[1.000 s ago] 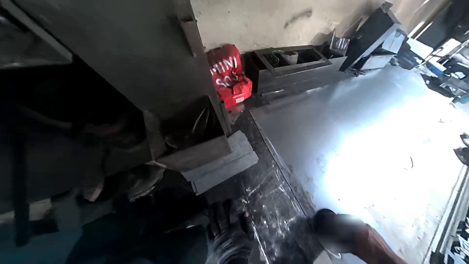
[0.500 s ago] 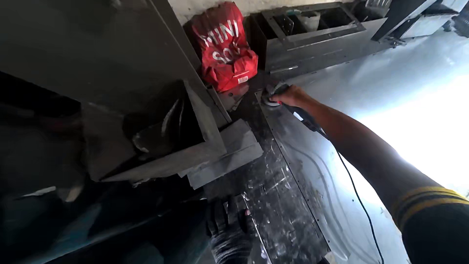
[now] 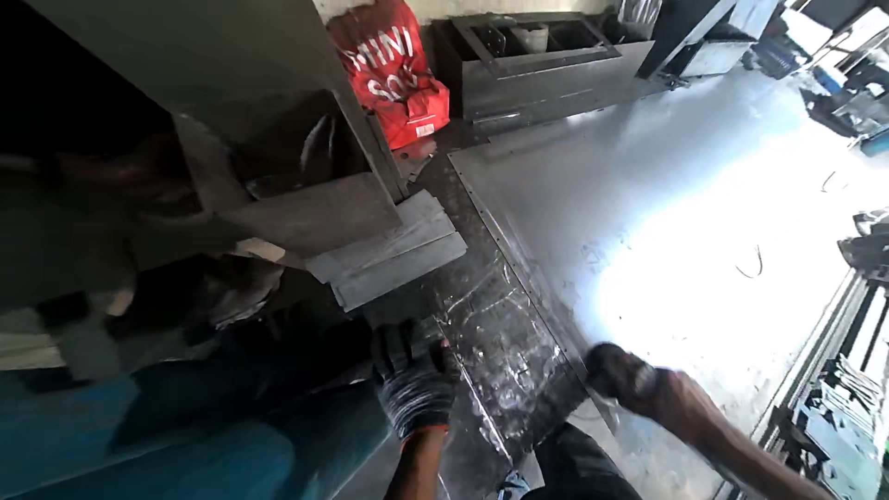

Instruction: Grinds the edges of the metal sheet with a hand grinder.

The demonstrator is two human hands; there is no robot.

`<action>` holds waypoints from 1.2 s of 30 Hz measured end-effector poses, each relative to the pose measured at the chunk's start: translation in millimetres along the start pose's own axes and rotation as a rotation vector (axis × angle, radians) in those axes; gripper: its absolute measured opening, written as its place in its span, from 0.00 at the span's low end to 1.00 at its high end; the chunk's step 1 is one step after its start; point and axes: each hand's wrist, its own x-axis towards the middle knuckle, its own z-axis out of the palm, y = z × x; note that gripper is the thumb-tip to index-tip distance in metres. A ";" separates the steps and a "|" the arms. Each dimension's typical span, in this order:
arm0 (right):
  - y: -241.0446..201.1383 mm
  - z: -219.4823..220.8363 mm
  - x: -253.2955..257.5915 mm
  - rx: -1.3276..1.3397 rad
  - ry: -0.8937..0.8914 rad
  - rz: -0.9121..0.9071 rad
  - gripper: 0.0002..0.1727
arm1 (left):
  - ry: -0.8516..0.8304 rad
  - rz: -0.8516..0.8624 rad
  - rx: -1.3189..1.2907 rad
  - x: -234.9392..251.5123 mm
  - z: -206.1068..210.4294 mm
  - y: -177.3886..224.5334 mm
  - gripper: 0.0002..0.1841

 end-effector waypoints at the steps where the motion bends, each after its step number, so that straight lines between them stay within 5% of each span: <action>1: 16.8 16.2 -13.8 0.000 -0.001 0.033 0.50 | -0.001 -0.001 0.000 0.5 -0.3 0.2 0.37; 4: 38.6 35.6 -28.8 0.019 0.008 0.091 0.49 | -0.008 -0.009 0.023 1.4 -0.8 2.8 0.37; 7: 7.1 0.0 -1.3 0.015 -0.008 0.055 0.50 | 0.008 -0.001 0.042 3.5 -0.3 4.2 0.36; 18: -318.3 -217.2 210.1 0.233 0.145 -0.469 0.44 | 0.009 -0.021 -0.019 6.5 -3.1 6.4 0.38; 22: -367.4 -246.3 239.3 0.301 0.222 -0.486 0.43 | 0.029 -0.005 -0.013 6.3 2.3 5.1 0.40; 28: -284.2 -195.1 187.2 0.273 0.177 -0.392 0.45 | -0.015 -0.001 -0.013 5.3 -6.3 7.8 0.36; 36: -48.3 1.3 0.6 0.111 0.083 -0.094 0.43 | -0.042 0.004 -0.019 -0.2 -10.2 5.4 0.36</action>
